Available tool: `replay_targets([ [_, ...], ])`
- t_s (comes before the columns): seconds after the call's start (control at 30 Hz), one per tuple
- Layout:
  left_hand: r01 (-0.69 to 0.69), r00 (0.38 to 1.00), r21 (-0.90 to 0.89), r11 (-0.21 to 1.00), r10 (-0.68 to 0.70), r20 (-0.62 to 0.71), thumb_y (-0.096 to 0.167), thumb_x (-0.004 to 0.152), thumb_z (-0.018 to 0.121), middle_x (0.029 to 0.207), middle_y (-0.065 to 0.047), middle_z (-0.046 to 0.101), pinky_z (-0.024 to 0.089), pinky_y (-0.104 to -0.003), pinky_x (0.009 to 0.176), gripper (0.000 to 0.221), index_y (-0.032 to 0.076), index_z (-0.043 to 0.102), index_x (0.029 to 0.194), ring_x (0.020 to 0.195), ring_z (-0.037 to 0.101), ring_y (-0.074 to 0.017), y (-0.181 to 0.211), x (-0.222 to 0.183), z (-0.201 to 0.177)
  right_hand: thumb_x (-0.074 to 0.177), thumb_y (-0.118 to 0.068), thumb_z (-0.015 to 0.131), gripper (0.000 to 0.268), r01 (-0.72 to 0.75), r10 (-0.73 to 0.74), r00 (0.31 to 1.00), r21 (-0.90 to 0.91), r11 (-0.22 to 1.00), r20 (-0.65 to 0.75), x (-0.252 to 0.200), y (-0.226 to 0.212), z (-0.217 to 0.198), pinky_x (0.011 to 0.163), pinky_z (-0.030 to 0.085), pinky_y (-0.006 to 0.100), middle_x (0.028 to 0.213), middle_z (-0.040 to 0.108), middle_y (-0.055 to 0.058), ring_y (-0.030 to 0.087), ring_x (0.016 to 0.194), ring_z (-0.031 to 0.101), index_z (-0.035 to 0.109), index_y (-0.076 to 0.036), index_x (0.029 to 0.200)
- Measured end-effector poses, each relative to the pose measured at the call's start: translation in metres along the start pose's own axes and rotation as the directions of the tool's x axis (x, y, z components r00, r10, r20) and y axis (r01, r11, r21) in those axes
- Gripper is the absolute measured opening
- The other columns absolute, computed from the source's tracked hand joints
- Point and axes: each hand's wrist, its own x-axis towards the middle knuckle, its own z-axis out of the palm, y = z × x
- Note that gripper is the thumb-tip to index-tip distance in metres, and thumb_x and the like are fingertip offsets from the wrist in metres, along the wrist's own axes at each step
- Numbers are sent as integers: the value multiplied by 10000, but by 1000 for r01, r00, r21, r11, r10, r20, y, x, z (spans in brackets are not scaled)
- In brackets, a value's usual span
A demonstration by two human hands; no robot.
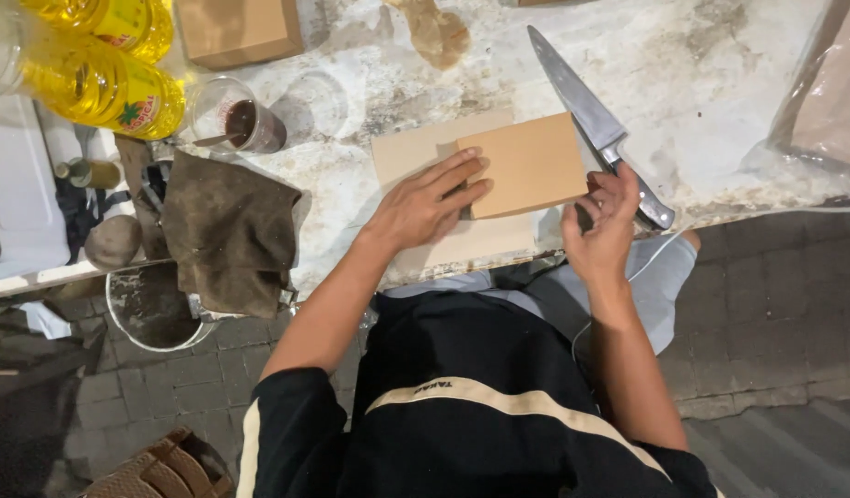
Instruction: Assembling paper boxes by folding paper sheets and using a knife to cut or score them on a workbench.
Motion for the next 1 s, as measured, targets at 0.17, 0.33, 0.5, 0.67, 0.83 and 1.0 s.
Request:
replay_targets([
  [0.17, 61, 998, -36, 998, -61, -22, 387, 871, 722, 1288, -191, 611, 458, -408, 1087, 457, 58, 682, 1186, 1315, 512, -353, 12, 5, 10, 893, -49, 706, 755, 191, -197, 980, -190, 963, -13, -5, -24, -4, 896, 545, 430, 1387, 325, 204, 376, 1154, 514, 253, 41, 1490],
  [0.33, 133, 980, 12, 991, -130, -148, 334, 853, 753, 1181, -173, 659, 479, -387, 1058, 368, 34, 715, 1062, 1257, 562, -355, 20, 1, 28, 963, -265, 680, 375, 219, -176, 975, -437, 872, 139, 6, -44, -8, 1075, 388, 497, 1369, 433, 170, 402, 1285, 460, 579, -59, 1260],
  [0.5, 166, 977, 36, 986, -159, -141, 233, 836, 742, 1172, -197, 633, 453, -438, 1082, 336, -15, 690, 1055, 1275, 517, -420, 24, -4, 39, 1016, -68, 614, 510, -4, 39, 988, -226, 974, 148, 0, -22, -2, 940, 476, 566, 1325, 459, 338, 548, 1150, 515, 368, 82, 1436],
  [0.67, 222, 974, -13, 975, -221, 42, -16, 877, 603, 1275, -150, 530, 344, -534, 1204, 371, 83, 561, 1232, 1364, 374, -475, 38, -4, 37, 1013, -153, 556, 328, -243, 241, 959, -5, 970, 148, 18, -23, -1, 886, 477, 328, 1191, 554, 181, 235, 1038, 560, 495, 11, 1290],
  [0.83, 319, 930, 441, 839, -367, 26, 512, 729, 980, 1396, 3, 477, 409, -616, 1146, 803, 323, 480, 1329, 1408, 397, -318, 68, 21, 1, 1003, -62, 560, 184, -470, 428, 880, 496, 730, 204, 23, -38, 16, 883, 563, 291, 1149, 583, 71, 158, 1050, 601, 454, -161, 1115],
  [1.0, 177, 980, 517, 837, -102, -170, 52, 905, 618, 1153, -72, 641, 429, -434, 851, 174, 121, 635, 1064, 1025, 589, -241, 56, 36, -59, 956, -10, 530, 211, -380, 310, 925, 545, 748, 219, 23, -84, 50, 866, 484, 279, 1070, 531, 76, 153, 988, 563, 411, -158, 1048],
])
